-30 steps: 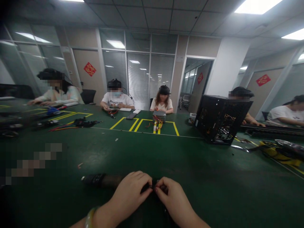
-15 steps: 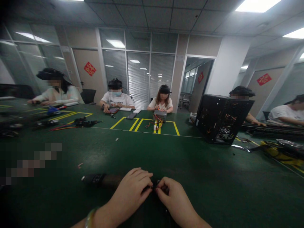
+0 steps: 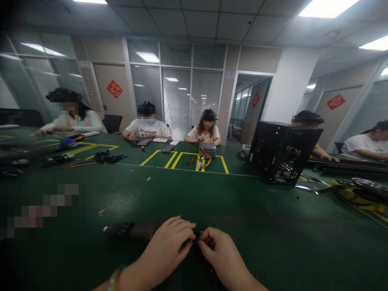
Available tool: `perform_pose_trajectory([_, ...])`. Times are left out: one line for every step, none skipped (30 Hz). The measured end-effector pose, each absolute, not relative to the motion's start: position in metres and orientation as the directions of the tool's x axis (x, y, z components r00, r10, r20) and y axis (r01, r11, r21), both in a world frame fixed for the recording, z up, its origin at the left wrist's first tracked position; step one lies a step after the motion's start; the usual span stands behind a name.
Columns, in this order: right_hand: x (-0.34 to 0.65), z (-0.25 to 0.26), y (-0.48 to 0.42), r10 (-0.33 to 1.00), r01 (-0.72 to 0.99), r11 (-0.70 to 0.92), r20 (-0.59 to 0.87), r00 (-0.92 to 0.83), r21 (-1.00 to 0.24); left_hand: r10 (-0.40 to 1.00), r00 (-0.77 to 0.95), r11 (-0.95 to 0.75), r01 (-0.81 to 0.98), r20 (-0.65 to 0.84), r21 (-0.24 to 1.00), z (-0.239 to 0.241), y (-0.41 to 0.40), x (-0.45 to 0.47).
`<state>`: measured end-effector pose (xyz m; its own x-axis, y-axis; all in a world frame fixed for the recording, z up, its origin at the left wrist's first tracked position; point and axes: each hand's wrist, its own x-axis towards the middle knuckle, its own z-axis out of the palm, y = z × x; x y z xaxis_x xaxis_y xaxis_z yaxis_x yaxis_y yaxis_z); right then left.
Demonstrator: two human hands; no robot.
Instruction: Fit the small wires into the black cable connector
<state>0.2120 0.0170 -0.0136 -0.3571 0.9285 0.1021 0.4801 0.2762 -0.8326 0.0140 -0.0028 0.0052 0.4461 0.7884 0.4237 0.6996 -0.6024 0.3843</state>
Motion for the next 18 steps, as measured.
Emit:
perform_pose_trajectory([0.2118,-0.0131,0.0168,0.928,0.477,0.277,0.103,-0.358,-0.834,0.791,0.441,-0.599,0.701,0.424,0.387,0.0053,-0.0029,0.0140])
perform_pose_trajectory([0.2116,-0.0124,0.0166,0.927,0.475,0.278,0.103,-0.361,-0.835,0.794,0.437,-0.595,0.703,0.424,0.389,0.0055,-0.0031,0.0139])
perform_pose_trajectory([0.2114,-0.0117,0.0162,0.927,0.477,0.278,0.102,-0.361,-0.834,0.797,0.434,-0.591,0.706,0.421,0.391,0.0059,-0.0032,0.0137])
perform_pose_trajectory([0.2113,-0.0109,0.0157,0.928,0.481,0.275,0.099,-0.359,-0.832,0.800,0.430,-0.586,0.708,0.419,0.393,0.0062,-0.0034,0.0135])
perform_pose_trajectory([0.2113,-0.0102,0.0152,0.929,0.486,0.272,0.095,-0.356,-0.830,0.803,0.425,-0.581,0.711,0.417,0.395,0.0065,-0.0036,0.0133])
perform_pose_trajectory([0.2113,-0.0097,0.0147,0.931,0.490,0.268,0.093,-0.352,-0.829,0.806,0.421,-0.578,0.713,0.416,0.397,0.0067,-0.0038,0.0131])
perform_pose_trajectory([0.2113,-0.0094,0.0143,0.933,0.492,0.265,0.090,-0.350,-0.829,0.807,0.418,-0.575,0.714,0.417,0.398,0.0068,-0.0039,0.0129])
perform_pose_trajectory([0.2113,-0.0093,0.0140,0.933,0.490,0.263,0.089,-0.349,-0.831,0.807,0.416,-0.575,0.715,0.419,0.399,0.0067,-0.0040,0.0128])
perform_pose_trajectory([0.2113,-0.0093,0.0138,0.933,0.487,0.262,0.089,-0.349,-0.833,0.805,0.418,-0.578,0.713,0.421,0.398,0.0066,-0.0041,0.0127])
perform_pose_trajectory([0.2112,-0.0094,0.0137,0.933,0.485,0.263,0.091,-0.350,-0.834,0.802,0.423,-0.583,0.709,0.422,0.396,0.0065,-0.0040,0.0127])
perform_pose_trajectory([0.2111,-0.0095,0.0136,0.932,0.485,0.265,0.093,-0.349,-0.834,0.798,0.430,-0.589,0.706,0.423,0.394,0.0064,-0.0039,0.0128])
perform_pose_trajectory([0.2110,-0.0096,0.0136,0.932,0.486,0.267,0.094,-0.350,-0.832,0.793,0.438,-0.597,0.701,0.424,0.391,0.0064,-0.0038,0.0129])
perform_pose_trajectory([0.2109,-0.0095,0.0137,0.932,0.489,0.269,0.096,-0.350,-0.830,0.787,0.446,-0.604,0.697,0.426,0.387,0.0063,-0.0036,0.0131])
perform_pose_trajectory([0.2107,-0.0095,0.0138,0.932,0.491,0.271,0.098,-0.350,-0.828,0.783,0.452,-0.610,0.693,0.428,0.383,0.0063,-0.0034,0.0133])
perform_pose_trajectory([0.2106,-0.0094,0.0139,0.931,0.490,0.274,0.100,-0.351,-0.828,0.780,0.454,-0.613,0.691,0.432,0.382,0.0062,-0.0033,0.0135])
perform_pose_trajectory([0.2105,-0.0093,0.0141,0.930,0.488,0.274,0.100,-0.354,-0.829,0.779,0.450,-0.613,0.692,0.436,0.382,0.0062,-0.0033,0.0136])
perform_pose_trajectory([0.2105,-0.0094,0.0143,0.930,0.485,0.275,0.101,-0.354,-0.830,0.781,0.443,-0.610,0.694,0.440,0.383,0.0061,-0.0033,0.0136])
perform_pose_trajectory([0.2106,-0.0096,0.0145,0.930,0.482,0.275,0.102,-0.353,-0.832,0.784,0.434,-0.604,0.698,0.444,0.385,0.0060,-0.0034,0.0136])
